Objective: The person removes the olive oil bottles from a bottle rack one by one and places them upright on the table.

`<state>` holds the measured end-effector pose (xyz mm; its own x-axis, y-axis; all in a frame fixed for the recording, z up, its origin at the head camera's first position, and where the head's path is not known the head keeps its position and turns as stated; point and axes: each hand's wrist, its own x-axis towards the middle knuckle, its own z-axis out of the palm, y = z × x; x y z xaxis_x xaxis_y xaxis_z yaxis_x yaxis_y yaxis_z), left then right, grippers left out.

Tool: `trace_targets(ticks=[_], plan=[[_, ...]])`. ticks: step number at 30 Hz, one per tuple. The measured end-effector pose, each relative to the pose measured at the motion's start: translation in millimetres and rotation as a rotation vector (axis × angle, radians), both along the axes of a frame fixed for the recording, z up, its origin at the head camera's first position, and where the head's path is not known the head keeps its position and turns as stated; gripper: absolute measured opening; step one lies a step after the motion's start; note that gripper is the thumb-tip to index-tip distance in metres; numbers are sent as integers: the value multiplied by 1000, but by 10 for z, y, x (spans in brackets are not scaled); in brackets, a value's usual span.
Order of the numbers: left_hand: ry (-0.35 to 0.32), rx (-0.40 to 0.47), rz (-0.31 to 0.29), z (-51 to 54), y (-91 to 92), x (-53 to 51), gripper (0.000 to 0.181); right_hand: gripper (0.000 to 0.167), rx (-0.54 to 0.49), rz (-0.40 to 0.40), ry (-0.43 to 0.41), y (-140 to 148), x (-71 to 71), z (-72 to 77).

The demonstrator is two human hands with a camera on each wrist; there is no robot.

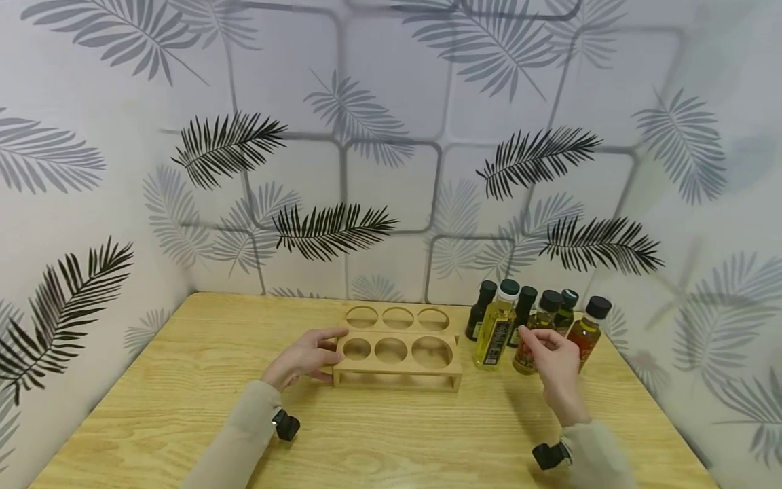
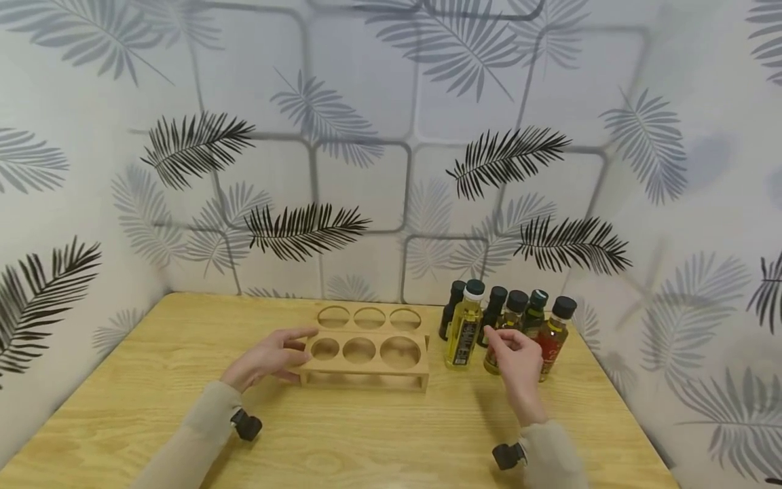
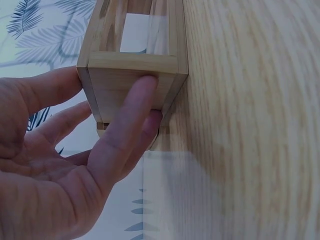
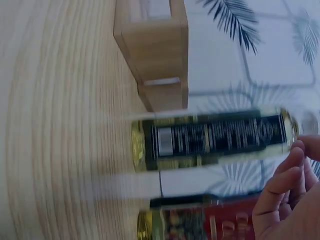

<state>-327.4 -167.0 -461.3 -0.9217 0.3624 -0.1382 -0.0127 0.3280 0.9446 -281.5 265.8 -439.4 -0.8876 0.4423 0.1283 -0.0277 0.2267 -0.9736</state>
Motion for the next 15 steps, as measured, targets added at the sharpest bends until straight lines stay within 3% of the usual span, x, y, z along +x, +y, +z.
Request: trace_targets(ticks=[8,15], plan=[[-8,17,6,12,-26,-5,59,42,148,296,-59,-402,-81,-74],[-16,28,6,7,-15,11,60,28,190,422,-48,-615,-139,-182]])
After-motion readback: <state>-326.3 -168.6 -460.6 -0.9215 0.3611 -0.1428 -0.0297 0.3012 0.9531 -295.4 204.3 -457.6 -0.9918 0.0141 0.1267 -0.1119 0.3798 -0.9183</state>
